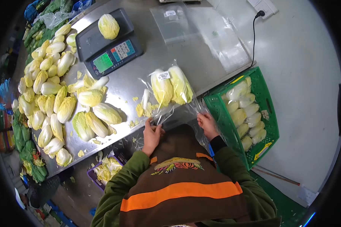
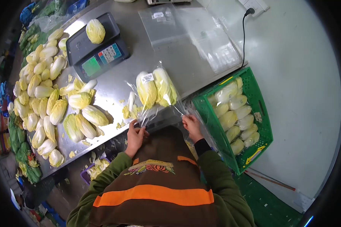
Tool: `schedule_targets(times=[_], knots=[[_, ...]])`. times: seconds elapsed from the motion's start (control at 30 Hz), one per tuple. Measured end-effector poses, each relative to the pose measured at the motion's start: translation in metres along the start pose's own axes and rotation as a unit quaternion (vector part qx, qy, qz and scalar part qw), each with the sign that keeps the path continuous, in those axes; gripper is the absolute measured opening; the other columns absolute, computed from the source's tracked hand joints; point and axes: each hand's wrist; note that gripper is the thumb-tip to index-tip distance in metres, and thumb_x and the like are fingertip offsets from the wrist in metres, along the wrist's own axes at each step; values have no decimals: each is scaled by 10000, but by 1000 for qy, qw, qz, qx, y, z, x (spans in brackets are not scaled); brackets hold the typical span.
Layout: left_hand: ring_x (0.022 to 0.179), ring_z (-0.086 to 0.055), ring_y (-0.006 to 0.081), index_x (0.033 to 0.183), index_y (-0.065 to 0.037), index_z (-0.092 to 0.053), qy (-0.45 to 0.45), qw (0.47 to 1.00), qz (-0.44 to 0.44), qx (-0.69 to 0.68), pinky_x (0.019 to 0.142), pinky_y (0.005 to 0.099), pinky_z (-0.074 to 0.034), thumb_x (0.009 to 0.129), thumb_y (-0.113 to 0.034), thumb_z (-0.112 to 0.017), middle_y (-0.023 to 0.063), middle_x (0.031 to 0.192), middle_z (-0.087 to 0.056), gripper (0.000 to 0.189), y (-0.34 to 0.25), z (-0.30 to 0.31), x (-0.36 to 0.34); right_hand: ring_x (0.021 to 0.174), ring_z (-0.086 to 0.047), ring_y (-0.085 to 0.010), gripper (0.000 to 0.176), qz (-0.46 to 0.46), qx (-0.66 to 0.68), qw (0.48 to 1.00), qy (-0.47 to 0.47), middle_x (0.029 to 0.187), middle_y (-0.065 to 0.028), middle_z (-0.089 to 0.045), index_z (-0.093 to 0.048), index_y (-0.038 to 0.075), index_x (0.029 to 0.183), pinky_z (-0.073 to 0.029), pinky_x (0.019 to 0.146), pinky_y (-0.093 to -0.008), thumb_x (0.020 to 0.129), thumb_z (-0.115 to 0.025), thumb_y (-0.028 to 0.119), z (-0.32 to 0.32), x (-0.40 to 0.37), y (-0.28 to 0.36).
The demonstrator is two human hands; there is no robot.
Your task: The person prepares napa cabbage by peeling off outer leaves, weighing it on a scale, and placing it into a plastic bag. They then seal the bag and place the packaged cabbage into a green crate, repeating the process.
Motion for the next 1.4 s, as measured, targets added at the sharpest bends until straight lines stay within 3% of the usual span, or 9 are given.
schedule_targets(times=[0.17,0.33,0.53,0.97,1.03,1.07,1.17,1.23,1.4], knots=[[603,-637,96,884,17,-688,45,993,108,-8,556,249,-489,967,-290,-606,51,678,-678,329,10,5,-1,743,-593,-88,180,271,-119,955,-18,907,-25,-630,-611,72,995,-469,608,-226,889,-715,174,-8,-32,3],[622,-543,47,892,-37,-712,42,992,122,-16,563,213,-429,962,-336,-635,-13,754,-651,316,19,9,1,839,-572,-241,109,598,-439,654,147,849,-29,-602,-659,111,816,-449,762,-371,786,-750,162,-68,-66,39],[731,-574,63,941,-45,-724,63,987,142,-51,648,234,-452,980,-320,-600,-10,832,-671,304,23,14,0,899,-544,-213,136,595,-529,527,296,850,12,-586,-677,140,835,-432,799,-363,760,-737,236,-113,-49,9],[682,-608,109,970,12,-721,-68,991,116,-26,616,257,-500,937,-216,-608,55,896,-704,257,25,-12,-10,878,-526,-235,96,631,-542,451,324,872,-32,-543,-618,113,857,-439,787,-367,833,-638,203,-59,-54,-6],[684,-618,119,1026,23,-699,-44,991,116,-42,619,267,-513,939,-208,-613,81,940,-698,261,34,-1,-8,873,-578,-267,96,556,-628,449,309,873,-68,-592,-629,106,887,-464,754,-394,864,-610,196,53,-40,-29],[685,-628,130,1083,34,-676,-29,990,123,-58,622,277,-525,942,-200,-619,108,985,-691,279,39,7,-8,815,-639,-339,172,301,-798,468,231,854,-149,-636,-663,60,869,-499,695,-443,838,-649,228,141,-25,-68],[801,-626,248,1263,-16,-552,-112,951,-193,213,704,347,-522,832,-95,-734,151,1053,-600,474,18,27,-18,801,-666,-356,282,53,-854,470,216,887,-164,-657,-665,78,939,-507,704,-503,778,-707,306,135,-107,24],[890,-592,298,1242,-27,-549,-104,903,-297,293,765,387,-500,786,-81,-751,146,1088,-577,502,2,29,-6,949,-634,-327,304,298,-752,586,41,1046,-143,-635,-621,98,1019,-496,787,-483,786,-722,267,119,-89,31],[982,-529,336,1007,-101,-626,33,807,-470,357,845,420,-455,680,-56,-783,97,1103,-555,366,0,27,37,1149,-501,-277,309,627,-603,489,66,1204,-60,-566,-595,121,1036,-431,952,-407,762,-738,122,16,-17,94]])
Point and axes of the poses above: each hand's wrist, its own x-axis towards the middle knuckle, its own z-axis out of the back of the hand, y = z × x
